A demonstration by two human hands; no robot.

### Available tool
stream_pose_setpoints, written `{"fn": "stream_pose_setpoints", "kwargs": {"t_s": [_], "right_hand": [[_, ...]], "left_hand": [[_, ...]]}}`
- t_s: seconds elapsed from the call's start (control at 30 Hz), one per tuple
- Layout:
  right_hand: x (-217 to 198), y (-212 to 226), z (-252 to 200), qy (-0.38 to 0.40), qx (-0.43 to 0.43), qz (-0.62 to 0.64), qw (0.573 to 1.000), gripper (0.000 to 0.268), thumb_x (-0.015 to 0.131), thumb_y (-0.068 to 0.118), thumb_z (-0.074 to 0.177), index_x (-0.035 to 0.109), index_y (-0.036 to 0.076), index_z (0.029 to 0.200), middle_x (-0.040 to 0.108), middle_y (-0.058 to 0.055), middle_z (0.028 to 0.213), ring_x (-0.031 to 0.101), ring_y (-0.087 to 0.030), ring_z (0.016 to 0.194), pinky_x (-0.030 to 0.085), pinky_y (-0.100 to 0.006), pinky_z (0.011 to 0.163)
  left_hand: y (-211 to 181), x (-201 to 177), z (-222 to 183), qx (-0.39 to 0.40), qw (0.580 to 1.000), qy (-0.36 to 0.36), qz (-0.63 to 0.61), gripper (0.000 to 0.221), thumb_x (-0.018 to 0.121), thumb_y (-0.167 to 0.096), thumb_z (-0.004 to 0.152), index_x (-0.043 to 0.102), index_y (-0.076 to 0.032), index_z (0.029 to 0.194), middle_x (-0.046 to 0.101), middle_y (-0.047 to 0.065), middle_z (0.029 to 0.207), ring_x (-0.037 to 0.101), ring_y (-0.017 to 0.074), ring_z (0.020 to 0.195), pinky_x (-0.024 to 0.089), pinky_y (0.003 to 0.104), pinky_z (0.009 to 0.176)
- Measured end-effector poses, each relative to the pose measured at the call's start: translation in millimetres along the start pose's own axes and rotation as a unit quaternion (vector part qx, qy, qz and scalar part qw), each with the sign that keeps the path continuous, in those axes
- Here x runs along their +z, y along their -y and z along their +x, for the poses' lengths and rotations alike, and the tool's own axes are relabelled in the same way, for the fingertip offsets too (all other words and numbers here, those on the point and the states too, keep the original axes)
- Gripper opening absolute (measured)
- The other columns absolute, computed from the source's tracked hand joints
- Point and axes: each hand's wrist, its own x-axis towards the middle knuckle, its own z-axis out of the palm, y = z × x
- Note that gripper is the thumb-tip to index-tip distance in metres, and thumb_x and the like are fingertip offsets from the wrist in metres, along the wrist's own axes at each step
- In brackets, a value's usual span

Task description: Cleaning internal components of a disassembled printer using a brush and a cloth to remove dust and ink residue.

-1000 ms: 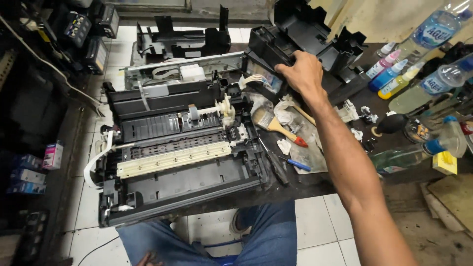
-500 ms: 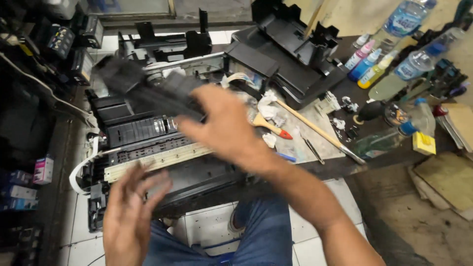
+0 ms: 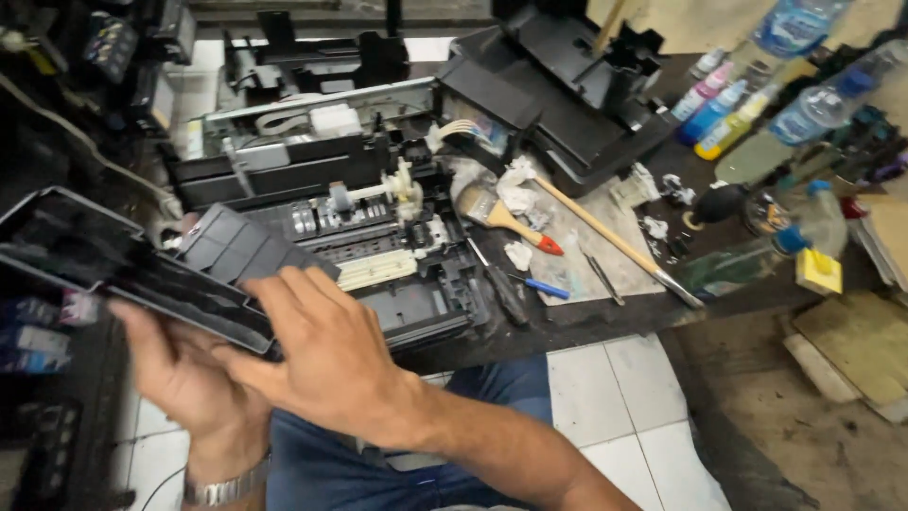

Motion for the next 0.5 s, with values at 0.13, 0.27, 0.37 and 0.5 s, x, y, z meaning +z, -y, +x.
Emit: {"fn": "stream_pose_setpoints", "kwargs": {"t_s": [0.13, 0.27, 0.37, 0.5], "right_hand": [[-36, -3, -6, 0.074, 0.018, 0.171, 0.982, 0.065, 0.068, 0.049, 0.086, 0.061, 0.005, 0.134, 0.069, -0.012, 0.133, 0.066, -0.025, 0.124, 0.050, -0.039, 0.111], [-84, -112, -27, -0.131, 0.126, 0.053, 0.982, 0.019, 0.061, 0.016, 0.101, 0.074, 0.014, 0.087, 0.070, -0.003, 0.104, 0.067, -0.018, 0.103, 0.047, -0.032, 0.099], [-115, -256, -59, -0.155, 0.161, -0.109, 0.969, 0.015, 0.074, 0.020, 0.109, 0.072, 0.007, 0.102, 0.070, -0.005, 0.093, 0.061, -0.016, 0.086, 0.048, -0.034, 0.081], [-129, -364, -72, 0.115, 0.179, -0.396, 0.893, 0.046, 0.066, 0.045, 0.094, 0.076, 0.005, 0.115, 0.077, -0.024, 0.105, 0.071, -0.043, 0.102, 0.054, -0.051, 0.091]], "left_hand": [[2, -20, 15, -0.024, 0.999, 0.013, -0.033, 0.055, 0.054, -0.041, 0.100, 0.060, -0.005, 0.140, 0.067, 0.012, 0.140, 0.064, 0.0270, 0.132, 0.048, 0.040, 0.121], [-28, -22, 19, -0.050, 0.985, 0.112, -0.120, 0.064, 0.058, -0.040, 0.100, 0.052, 0.004, 0.146, 0.059, 0.017, 0.146, 0.053, 0.0314, 0.140, 0.032, 0.047, 0.126], [-54, -34, 24, 0.002, 0.998, 0.057, -0.038, 0.058, 0.049, -0.037, 0.102, 0.058, 0.009, 0.137, 0.063, 0.021, 0.142, 0.060, 0.0303, 0.131, 0.043, 0.041, 0.116], [-77, -58, 38, -0.043, 0.995, 0.052, -0.069, 0.065, 0.047, -0.037, 0.101, 0.050, 0.012, 0.143, 0.057, 0.023, 0.148, 0.062, 0.0353, 0.122, 0.049, 0.048, 0.108]]}}
